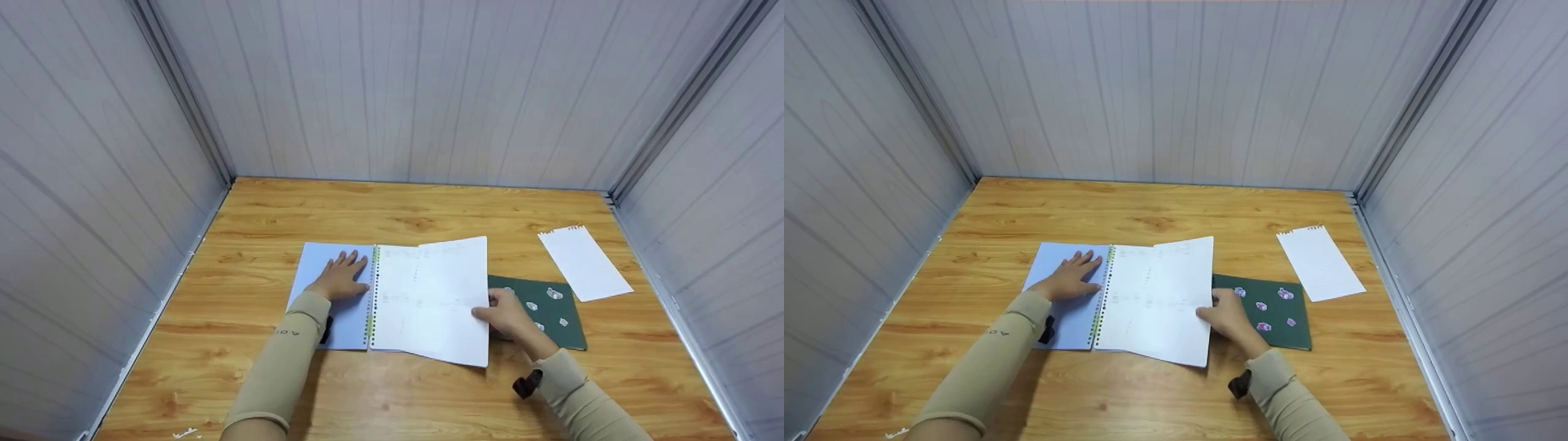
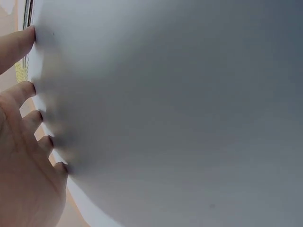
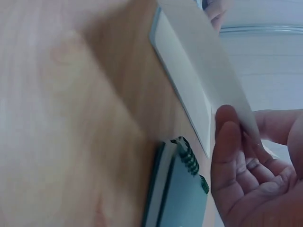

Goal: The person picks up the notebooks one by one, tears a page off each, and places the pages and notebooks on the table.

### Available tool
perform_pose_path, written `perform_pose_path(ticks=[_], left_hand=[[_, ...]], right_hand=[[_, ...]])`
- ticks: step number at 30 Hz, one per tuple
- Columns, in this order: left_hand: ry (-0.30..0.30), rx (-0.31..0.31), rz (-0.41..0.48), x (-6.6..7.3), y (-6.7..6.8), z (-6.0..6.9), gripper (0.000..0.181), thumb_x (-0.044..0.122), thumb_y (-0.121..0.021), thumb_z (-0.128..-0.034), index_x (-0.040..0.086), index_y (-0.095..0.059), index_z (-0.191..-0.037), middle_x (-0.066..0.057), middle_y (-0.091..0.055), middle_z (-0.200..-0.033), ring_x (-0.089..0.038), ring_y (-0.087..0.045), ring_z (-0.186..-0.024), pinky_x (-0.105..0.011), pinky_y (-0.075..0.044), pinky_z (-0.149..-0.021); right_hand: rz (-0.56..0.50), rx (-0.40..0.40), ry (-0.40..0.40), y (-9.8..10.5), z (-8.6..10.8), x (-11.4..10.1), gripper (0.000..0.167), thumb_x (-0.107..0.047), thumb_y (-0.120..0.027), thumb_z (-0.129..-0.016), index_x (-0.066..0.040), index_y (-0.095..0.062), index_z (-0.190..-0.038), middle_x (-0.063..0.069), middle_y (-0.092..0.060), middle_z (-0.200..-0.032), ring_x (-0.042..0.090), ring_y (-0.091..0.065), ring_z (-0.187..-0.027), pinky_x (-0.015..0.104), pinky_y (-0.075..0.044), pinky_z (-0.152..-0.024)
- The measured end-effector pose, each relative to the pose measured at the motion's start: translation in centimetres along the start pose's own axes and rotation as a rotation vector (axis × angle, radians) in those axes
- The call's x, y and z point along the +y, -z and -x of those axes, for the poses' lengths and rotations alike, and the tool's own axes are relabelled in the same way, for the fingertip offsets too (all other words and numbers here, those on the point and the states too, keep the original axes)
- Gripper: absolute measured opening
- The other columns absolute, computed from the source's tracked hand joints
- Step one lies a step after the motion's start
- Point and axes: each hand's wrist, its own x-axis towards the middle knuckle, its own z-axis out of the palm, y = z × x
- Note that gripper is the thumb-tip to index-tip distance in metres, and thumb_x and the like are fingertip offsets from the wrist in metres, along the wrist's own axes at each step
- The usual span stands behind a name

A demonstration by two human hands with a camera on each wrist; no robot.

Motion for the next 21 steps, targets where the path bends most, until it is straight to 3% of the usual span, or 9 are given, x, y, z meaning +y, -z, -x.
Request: perform_pose_path(ticks=[3, 9, 17, 21], left_hand=[[0.012, -0.004, -0.012, 0.0, 0.1, 0.1, 0.08, 0.045, -0.06, -0.106, 0.015, -0.029, -0.173, -0.016, -0.015, -0.183, -0.043, -0.003, -0.17, -0.06, -0.002, -0.138], [0.027, 0.008, -0.046, 0.4, 0.4, 0.4, 0.077, 0.049, -0.06, -0.1069, 0.018, -0.032, -0.173, -0.018, -0.017, -0.182, -0.047, -0.004, -0.169, -0.066, -0.004, -0.136], [0.084, 0.073, -0.052, -0.4, -0.1, 1.1, 0.083, 0.054, -0.06, -0.107, 0.007, -0.034, -0.171, -0.026, -0.019, -0.18, -0.051, -0.009, -0.168, -0.067, -0.01, -0.136], [0.116, 0.083, -0.021, -0.6, 0.2, 2.0, 0.085, 0.052, -0.06, -0.1062, 0.002, -0.034, -0.169, -0.029, -0.018, -0.179, -0.053, -0.008, -0.167, -0.069, -0.009, -0.135]], right_hand=[[-0.043, 0.022, 0.02, 0.6, -0.5, -0.4, 0.03, -0.002, -0.073, -0.098, 0.011, -0.073, -0.125, 0.015, -0.081, -0.099, 0.016, -0.076, -0.081, 0.027, -0.063, -0.071], [-0.153, 0.058, -0.016, 2.7, -1.4, -1.2, 0.036, -0.008, -0.073, -0.102, 0.01, -0.069, -0.133, 0.011, -0.081, -0.1, 0.012, -0.074, -0.083, 0.024, -0.06, -0.073], [-0.276, 0.166, 0.023, 7.5, -4.0, -2.2, 0.044, -0.014, -0.073, -0.105, 0.014, -0.065, -0.138, 0.0, -0.077, -0.093, 0.007, -0.074, -0.079, 0.023, -0.064, -0.074], [-0.304, 0.236, 0.025, 10.0, -5.4, -2.5, 0.049, -0.017, -0.07, -0.107, 0.013, -0.061, -0.144, 0.004, -0.075, -0.103, 0.003, -0.074, -0.08, 0.021, -0.064, -0.076]])
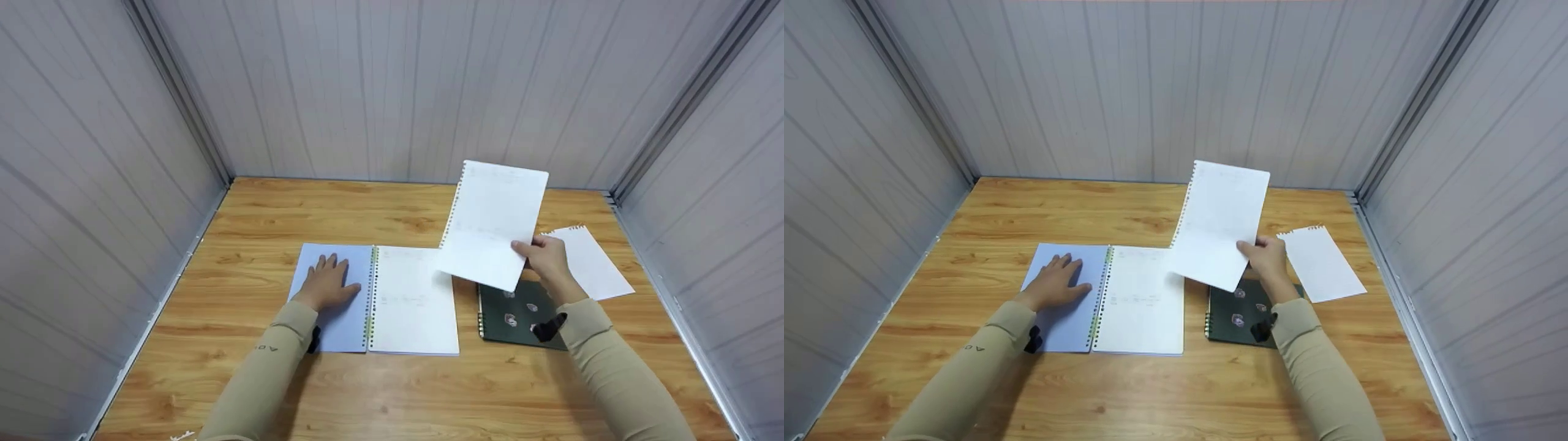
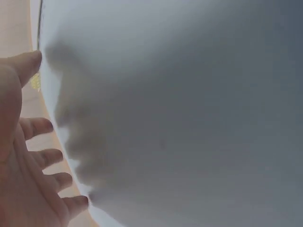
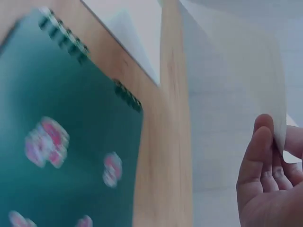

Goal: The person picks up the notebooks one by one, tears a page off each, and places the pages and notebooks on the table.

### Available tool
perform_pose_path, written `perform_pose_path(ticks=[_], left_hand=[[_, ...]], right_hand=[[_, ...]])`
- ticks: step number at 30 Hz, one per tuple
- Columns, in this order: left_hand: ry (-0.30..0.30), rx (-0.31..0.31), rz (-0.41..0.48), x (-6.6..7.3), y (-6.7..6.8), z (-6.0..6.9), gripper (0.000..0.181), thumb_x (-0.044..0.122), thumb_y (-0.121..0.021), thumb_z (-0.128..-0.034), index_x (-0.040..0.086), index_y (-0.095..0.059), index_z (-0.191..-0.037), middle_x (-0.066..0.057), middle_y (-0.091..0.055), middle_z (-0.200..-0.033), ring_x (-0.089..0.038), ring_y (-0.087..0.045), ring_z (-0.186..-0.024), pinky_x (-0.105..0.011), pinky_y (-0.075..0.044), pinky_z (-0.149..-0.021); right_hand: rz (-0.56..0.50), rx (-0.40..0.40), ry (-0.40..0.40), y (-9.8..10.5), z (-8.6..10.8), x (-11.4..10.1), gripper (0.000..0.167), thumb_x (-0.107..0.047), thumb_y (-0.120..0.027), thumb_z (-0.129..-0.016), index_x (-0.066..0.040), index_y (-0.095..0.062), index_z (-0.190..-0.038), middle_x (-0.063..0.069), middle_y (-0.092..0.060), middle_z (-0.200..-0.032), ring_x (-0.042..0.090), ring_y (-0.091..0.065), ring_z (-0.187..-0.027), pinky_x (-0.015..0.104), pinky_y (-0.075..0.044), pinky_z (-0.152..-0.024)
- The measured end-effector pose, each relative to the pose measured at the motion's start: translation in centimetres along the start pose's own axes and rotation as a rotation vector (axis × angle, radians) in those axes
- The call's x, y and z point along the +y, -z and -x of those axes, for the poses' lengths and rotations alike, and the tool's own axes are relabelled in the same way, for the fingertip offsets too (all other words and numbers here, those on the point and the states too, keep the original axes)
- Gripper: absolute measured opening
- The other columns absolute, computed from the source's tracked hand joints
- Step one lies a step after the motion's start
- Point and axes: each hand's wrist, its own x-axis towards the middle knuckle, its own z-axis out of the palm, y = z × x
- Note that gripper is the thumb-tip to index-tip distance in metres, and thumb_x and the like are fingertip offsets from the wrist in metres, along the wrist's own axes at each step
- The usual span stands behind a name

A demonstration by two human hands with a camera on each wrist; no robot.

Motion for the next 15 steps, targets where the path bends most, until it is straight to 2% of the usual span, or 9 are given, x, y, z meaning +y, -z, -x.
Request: perform_pose_path(ticks=[3, 6, 10, 15], left_hand=[[0.022, -0.002, 0.024, -0.4, 0.4, 0.8, 0.085, 0.051, -0.061, -0.1056, 0.001, -0.034, -0.169, -0.029, -0.017, -0.179, -0.053, -0.006, -0.167, -0.069, -0.008, -0.135], [0.035, 0.002, 0.049, -0.9, 0.6, 1.6, 0.085, 0.05, -0.063, -0.105, 0.001, -0.035, -0.169, -0.029, -0.016, -0.179, -0.053, -0.005, -0.167, -0.068, -0.007, -0.135], [0.049, 0.002, 0.06, -1.4, 0.6, 2.4, 0.086, 0.049, -0.065, -0.104, 0.002, -0.034, -0.169, -0.028, -0.015, -0.179, -0.053, -0.005, -0.167, -0.068, -0.008, -0.135], [0.057, -0.008, 0.055, -1.5, 0.6, 3.2, 0.093, 0.051, -0.07, -0.1009, 0.002, -0.032, -0.17, -0.029, -0.013, -0.179, -0.056, -0.005, -0.166, -0.072, -0.008, -0.133]], right_hand=[[0.0, 0.042, -0.014, 1.1, -1.5, -0.2, 0.052, -0.019, -0.065, -0.109, 0.011, -0.057, -0.151, 0.015, -0.071, -0.124, 0.003, -0.071, -0.087, 0.018, -0.063, -0.079], [0.017, 0.077, -0.023, 1.8, -2.9, 0.0, 0.052, -0.015, -0.06, -0.11, 0.011, -0.052, -0.154, 0.024, -0.062, -0.14, 0.007, -0.066, -0.097, 0.016, -0.061, -0.079], [0.105, 0.105, -0.025, 2.4, -4.5, 0.9, 0.053, -0.006, -0.057, -0.103, 0.011, -0.054, -0.153, 0.028, -0.059, -0.144, 0.021, -0.061, -0.111, 0.019, -0.057, -0.079], [0.27, 0.135, 0.001, 2.3, -6.0, 2.5, 0.058, -0.002, -0.06, -0.096, 0.01, -0.056, -0.152, 0.031, -0.061, -0.144, 0.034, -0.057, -0.126, 0.03, -0.051, -0.093]])
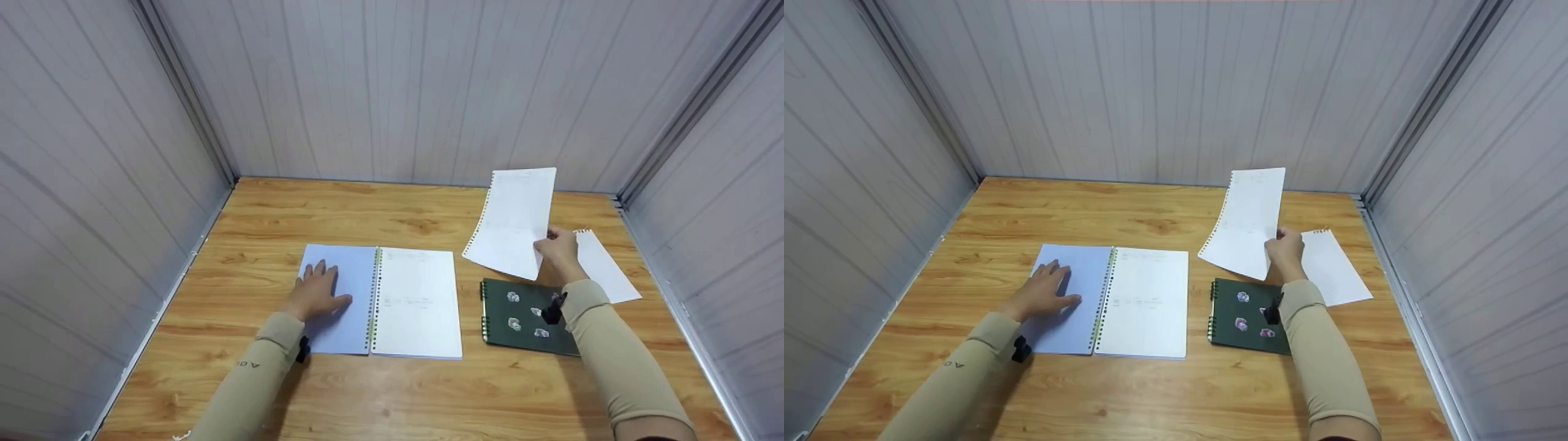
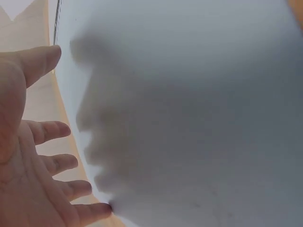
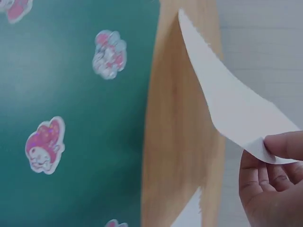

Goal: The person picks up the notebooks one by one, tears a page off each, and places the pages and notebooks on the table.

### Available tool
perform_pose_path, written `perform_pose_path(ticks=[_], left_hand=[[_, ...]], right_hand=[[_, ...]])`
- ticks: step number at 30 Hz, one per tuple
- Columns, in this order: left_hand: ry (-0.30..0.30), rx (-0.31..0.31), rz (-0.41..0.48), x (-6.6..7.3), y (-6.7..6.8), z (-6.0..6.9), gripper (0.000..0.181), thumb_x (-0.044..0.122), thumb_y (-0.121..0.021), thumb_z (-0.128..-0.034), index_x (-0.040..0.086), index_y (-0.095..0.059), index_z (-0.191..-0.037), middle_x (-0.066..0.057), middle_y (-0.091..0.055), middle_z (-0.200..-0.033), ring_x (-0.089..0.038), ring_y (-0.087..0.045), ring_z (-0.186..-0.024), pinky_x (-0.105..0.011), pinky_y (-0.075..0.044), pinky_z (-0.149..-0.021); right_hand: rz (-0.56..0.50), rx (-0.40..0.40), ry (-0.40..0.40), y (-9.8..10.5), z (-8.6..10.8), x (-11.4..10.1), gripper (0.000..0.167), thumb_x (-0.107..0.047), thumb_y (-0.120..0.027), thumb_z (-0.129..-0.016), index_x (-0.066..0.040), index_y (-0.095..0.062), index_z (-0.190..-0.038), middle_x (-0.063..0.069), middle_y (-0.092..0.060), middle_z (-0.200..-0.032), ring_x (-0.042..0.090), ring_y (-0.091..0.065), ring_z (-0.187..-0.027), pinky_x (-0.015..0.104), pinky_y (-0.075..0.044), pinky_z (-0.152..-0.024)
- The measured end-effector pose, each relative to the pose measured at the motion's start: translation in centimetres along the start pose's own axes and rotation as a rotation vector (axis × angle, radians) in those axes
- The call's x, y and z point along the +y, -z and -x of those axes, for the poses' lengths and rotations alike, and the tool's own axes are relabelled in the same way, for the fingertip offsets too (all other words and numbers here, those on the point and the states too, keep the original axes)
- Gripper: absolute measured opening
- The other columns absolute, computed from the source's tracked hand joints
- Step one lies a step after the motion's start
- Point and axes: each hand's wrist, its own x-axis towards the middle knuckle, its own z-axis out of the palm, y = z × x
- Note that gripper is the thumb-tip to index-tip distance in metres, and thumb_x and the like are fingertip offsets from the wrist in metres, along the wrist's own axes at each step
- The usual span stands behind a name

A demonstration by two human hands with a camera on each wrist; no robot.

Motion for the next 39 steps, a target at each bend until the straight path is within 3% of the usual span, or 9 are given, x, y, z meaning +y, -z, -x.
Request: perform_pose_path(ticks=[8, 13, 18, 26, 31, 33, 39], left_hand=[[0.036, 0.012, -0.025, 0.3, -0.4, 1.3, 0.096, 0.048, -0.076, -0.0975, 0.002, -0.032, -0.17, -0.031, -0.015, -0.178, -0.062, -0.009, -0.163, -0.074, -0.013, -0.132], [0.039, 0.013, -0.039, 0.3, -0.5, 2.4, 0.097, 0.048, -0.077, -0.0972, -0.001, -0.032, -0.169, -0.033, -0.018, -0.177, -0.065, -0.012, -0.161, -0.074, -0.015, -0.132], [0.057, 0.0, -0.046, 0.1, -0.4, 3.3, 0.099, 0.045, -0.08, -0.0958, -0.004, -0.032, -0.168, -0.037, -0.02, -0.175, -0.069, -0.017, -0.158, -0.076, -0.02, -0.13], [0.1, 0.0, -0.035, 0.0, -0.5, 3.9, 0.097, 0.045, -0.08, -0.0963, -0.008, -0.035, -0.165, -0.041, -0.022, -0.172, -0.069, -0.022, -0.156, -0.076, -0.027, -0.127], [0.127, 0.022, -0.044, 0.0, -0.7, 4.0, 0.102, 0.047, -0.081, -0.0951, -0.011, -0.034, -0.164, -0.046, -0.02, -0.17, -0.067, -0.025, -0.156, -0.073, -0.031, -0.127], [0.149, 0.04, -0.052, 0.0, -0.7, 4.0, 0.105, 0.048, -0.083, -0.0933, -0.013, -0.033, -0.163, -0.048, -0.021, -0.168, -0.067, -0.028, -0.155, -0.072, -0.035, -0.125], [0.239, 0.084, -0.086, 0.6, -0.4, 4.5, 0.115, 0.055, -0.086, -0.0881, -0.017, -0.034, -0.16, -0.048, -0.042, -0.153, -0.059, -0.047, -0.142, -0.07, -0.049, -0.112]], right_hand=[[0.07, -0.031, 0.071, -1.4, -1.0, 2.6, 0.063, 0.008, -0.046, -0.093, 0.009, -0.051, -0.155, 0.031, -0.06, -0.133, 0.039, -0.058, -0.119, 0.037, -0.05, -0.091], [0.133, -0.107, 0.154, -2.1, -1.5, 3.8, 0.067, 0.012, -0.045, -0.088, 0.01, -0.049, -0.155, 0.035, -0.062, -0.136, 0.044, -0.061, -0.121, 0.049, -0.054, -0.101], [0.182, -0.175, 0.145, -2.3, -2.0, 4.2, 0.071, 0.012, -0.047, -0.088, 0.01, -0.042, -0.159, 0.037, -0.058, -0.144, 0.048, -0.058, -0.13, 0.06, -0.051, -0.112], [0.253, 0.02, 0.157, -2.1, -2.6, 4.2, 0.042, 0.009, -0.049, -0.092, 0.014, -0.067, -0.13, 0.037, -0.068, -0.131, 0.049, -0.064, -0.119, 0.06, -0.054, -0.102], [0.269, 0.061, 0.181, -2.1, -3.0, 4.6, 0.029, 0.009, -0.05, -0.091, 0.012, -0.07, -0.112, 0.036, -0.072, -0.117, 0.043, -0.064, -0.1, 0.052, -0.053, -0.084], [0.295, 0.059, 0.179, -2.1, -3.2, 4.9, 0.025, 0.007, -0.054, -0.092, 0.013, -0.069, -0.112, 0.036, -0.071, -0.116, 0.044, -0.064, -0.098, 0.052, -0.053, -0.082], [0.355, 0.039, 0.094, -1.8, -3.2, 4.8, 0.032, -0.007, -0.066, -0.099, 0.014, -0.061, -0.123, 0.033, -0.068, -0.11, 0.04, -0.063, -0.095, 0.05, -0.053, -0.081]])
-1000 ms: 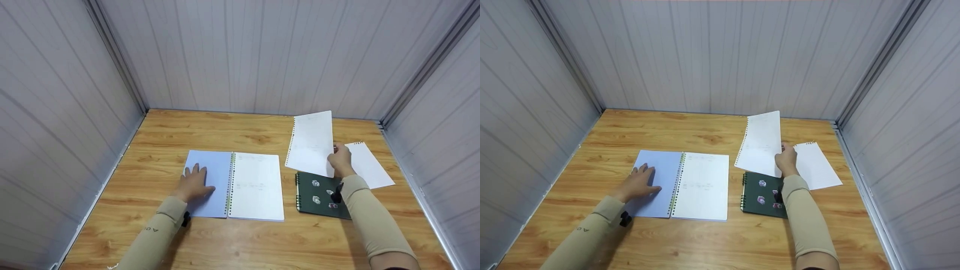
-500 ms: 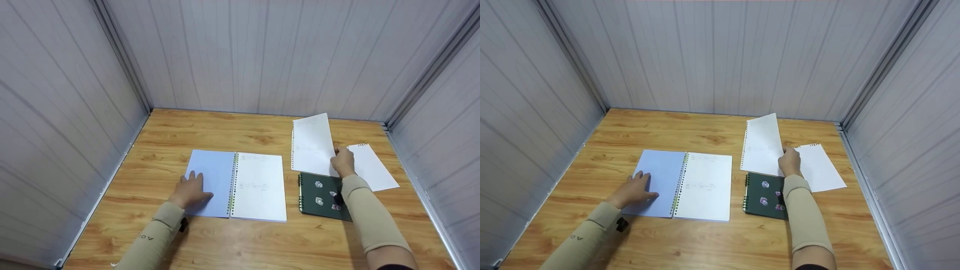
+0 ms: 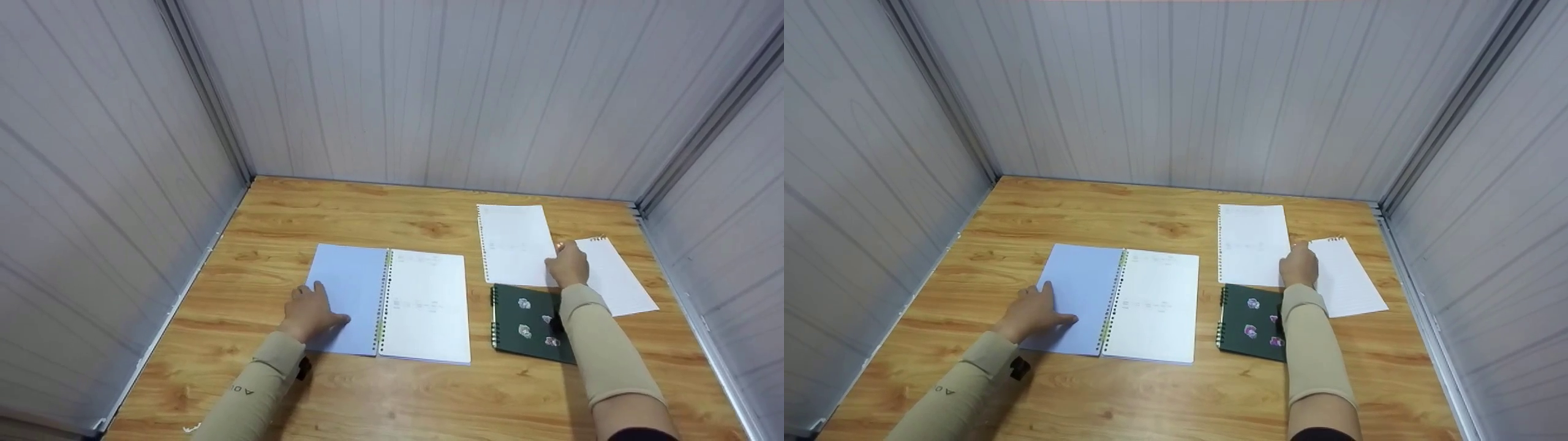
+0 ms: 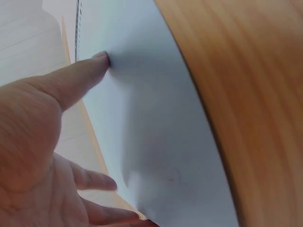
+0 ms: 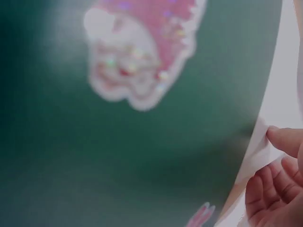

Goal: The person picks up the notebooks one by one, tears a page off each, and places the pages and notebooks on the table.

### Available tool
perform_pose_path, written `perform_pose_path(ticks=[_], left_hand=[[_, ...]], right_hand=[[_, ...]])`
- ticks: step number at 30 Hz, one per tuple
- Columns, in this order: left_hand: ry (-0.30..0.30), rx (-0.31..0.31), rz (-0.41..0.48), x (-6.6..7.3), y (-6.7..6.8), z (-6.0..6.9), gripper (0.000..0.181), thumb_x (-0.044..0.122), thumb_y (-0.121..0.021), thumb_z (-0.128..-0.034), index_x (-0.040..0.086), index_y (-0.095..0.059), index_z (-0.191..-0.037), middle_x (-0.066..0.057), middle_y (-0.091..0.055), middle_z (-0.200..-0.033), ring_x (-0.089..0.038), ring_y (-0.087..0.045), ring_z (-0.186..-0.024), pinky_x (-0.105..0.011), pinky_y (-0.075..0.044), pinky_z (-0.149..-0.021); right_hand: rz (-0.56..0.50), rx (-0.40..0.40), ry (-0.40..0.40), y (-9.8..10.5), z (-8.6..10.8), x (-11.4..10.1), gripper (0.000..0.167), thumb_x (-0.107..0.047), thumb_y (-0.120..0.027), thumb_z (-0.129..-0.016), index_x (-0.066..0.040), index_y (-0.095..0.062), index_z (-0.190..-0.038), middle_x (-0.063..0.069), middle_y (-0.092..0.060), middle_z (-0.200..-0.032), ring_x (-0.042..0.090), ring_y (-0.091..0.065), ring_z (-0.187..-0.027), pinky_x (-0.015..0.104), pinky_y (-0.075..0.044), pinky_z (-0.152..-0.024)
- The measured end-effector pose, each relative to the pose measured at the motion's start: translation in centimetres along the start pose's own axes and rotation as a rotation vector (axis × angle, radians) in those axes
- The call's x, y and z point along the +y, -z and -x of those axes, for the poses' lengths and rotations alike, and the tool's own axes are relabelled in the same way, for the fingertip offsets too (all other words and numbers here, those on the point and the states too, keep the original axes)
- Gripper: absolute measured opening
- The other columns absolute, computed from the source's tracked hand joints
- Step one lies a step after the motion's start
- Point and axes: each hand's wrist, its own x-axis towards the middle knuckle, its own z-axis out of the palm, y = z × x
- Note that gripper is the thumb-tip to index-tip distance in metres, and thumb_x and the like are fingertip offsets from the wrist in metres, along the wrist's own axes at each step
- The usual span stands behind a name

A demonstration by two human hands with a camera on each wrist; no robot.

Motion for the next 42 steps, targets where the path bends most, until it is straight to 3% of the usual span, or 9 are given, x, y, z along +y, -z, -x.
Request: perform_pose_path(ticks=[3, 7, 17, 21, 25, 31, 36, 39, 42], left_hand=[[0.034, -0.005, -0.008, 0.3, 0.3, 0.3, 0.116, 0.056, -0.086, -0.0876, -0.018, -0.033, -0.16, -0.047, -0.049, -0.148, -0.059, -0.051, -0.138, -0.069, -0.051, -0.109], [0.049, -0.003, -0.01, 0.6, 0.5, 0.3, 0.117, 0.056, -0.087, -0.0862, -0.018, -0.033, -0.159, -0.046, -0.053, -0.143, -0.058, -0.055, -0.132, -0.067, -0.054, -0.107], [0.05, 0.009, -0.011, 0.5, 0.1, 0.2, 0.121, 0.055, -0.09, -0.0851, -0.019, -0.031, -0.16, -0.046, -0.051, -0.144, -0.057, -0.055, -0.131, -0.067, -0.053, -0.107], [0.035, 0.015, -0.002, 0.4, 0.1, 0.1, 0.121, 0.053, -0.092, -0.0844, -0.019, -0.03, -0.16, -0.046, -0.05, -0.144, -0.058, -0.054, -0.132, -0.068, -0.053, -0.108], [0.018, 0.048, 0.031, 0.0, 0.5, 0.0, 0.119, 0.045, -0.094, -0.084, -0.023, -0.03, -0.158, -0.047, -0.051, -0.142, -0.059, -0.054, -0.131, -0.068, -0.053, -0.107], [0.0, 0.101, 0.144, -1.4, 1.3, -0.4, 0.092, 0.029, -0.095, -0.0822, -0.027, -0.047, -0.138, -0.041, -0.062, -0.123, -0.05, -0.06, -0.115, -0.062, -0.057, -0.097], [-0.037, 0.073, 0.326, -2.8, 2.2, -0.5, 0.063, 0.013, -0.088, -0.0839, -0.022, -0.056, -0.125, -0.035, -0.066, -0.115, -0.039, -0.063, -0.101, -0.057, -0.058, -0.093], [-0.055, 0.032, 0.463, -3.2, 2.7, -0.7, 0.065, 0.005, -0.081, -0.0866, -0.022, -0.048, -0.135, -0.04, -0.062, -0.13, -0.047, -0.065, -0.117, -0.061, -0.056, -0.106], [-0.049, -0.007, 0.578, -3.4, 3.1, -0.7, 0.073, 0.003, -0.076, -0.09, -0.018, -0.036, -0.148, -0.043, -0.05, -0.149, -0.055, -0.053, -0.142, -0.066, -0.044, -0.121]], right_hand=[[0.023, -0.016, -0.007, 0.1, 0.2, -0.1, 0.031, -0.011, -0.066, -0.102, 0.012, -0.061, -0.123, 0.032, -0.068, -0.111, 0.041, -0.064, -0.098, 0.051, -0.054, -0.084], [0.044, -0.029, -0.001, 0.1, 0.3, 0.2, 0.033, -0.012, -0.061, -0.106, 0.013, -0.069, -0.126, 0.036, -0.07, -0.127, 0.049, -0.068, -0.112, 0.058, -0.057, -0.097], [0.08, 0.008, 0.001, -0.2, 0.8, 0.3, 0.032, -0.01, -0.061, -0.105, 0.014, -0.075, -0.119, 0.035, -0.074, -0.121, 0.052, -0.071, -0.113, 0.062, -0.057, -0.098], [0.029, 0.007, -0.015, 0.0, 1.0, 0.1, 0.04, -0.016, -0.061, -0.107, 0.014, -0.07, -0.131, 0.036, -0.069, -0.134, 0.053, -0.067, -0.123, 0.063, -0.055, -0.107], [-0.045, 0.021, 0.037, 0.4, 1.4, -1.5, 0.05, -0.023, -0.061, -0.109, 0.014, -0.063, -0.142, 0.037, -0.065, -0.141, 0.053, -0.066, -0.127, 0.063, -0.055, -0.108], [-0.11, -0.025, 0.225, 0.1, 3.8, -5.9, 0.052, -0.024, -0.064, -0.108, 0.009, -0.06, -0.148, 0.035, -0.07, -0.128, 0.045, -0.069, -0.11, 0.056, -0.058, -0.093], [-0.123, -0.157, 0.366, -1.2, 7.4, -8.8, 0.06, -0.023, -0.068, -0.107, 0.006, -0.051, -0.156, 0.035, -0.06, -0.144, 0.05, -0.063, -0.129, 0.061, -0.054, -0.107], [-0.123, -0.237, 0.418, -1.9, 9.6, -10.1, 0.064, -0.023, -0.071, -0.106, 0.006, -0.048, -0.159, 0.035, -0.055, -0.153, 0.053, -0.058, -0.137, 0.064, -0.052, -0.112], [-0.091, -0.294, 0.464, -2.8, 11.8, -10.8, 0.063, -0.024, -0.073, -0.105, 0.008, -0.052, -0.156, 0.034, -0.053, -0.156, 0.053, -0.056, -0.141, 0.065, -0.051, -0.114]])
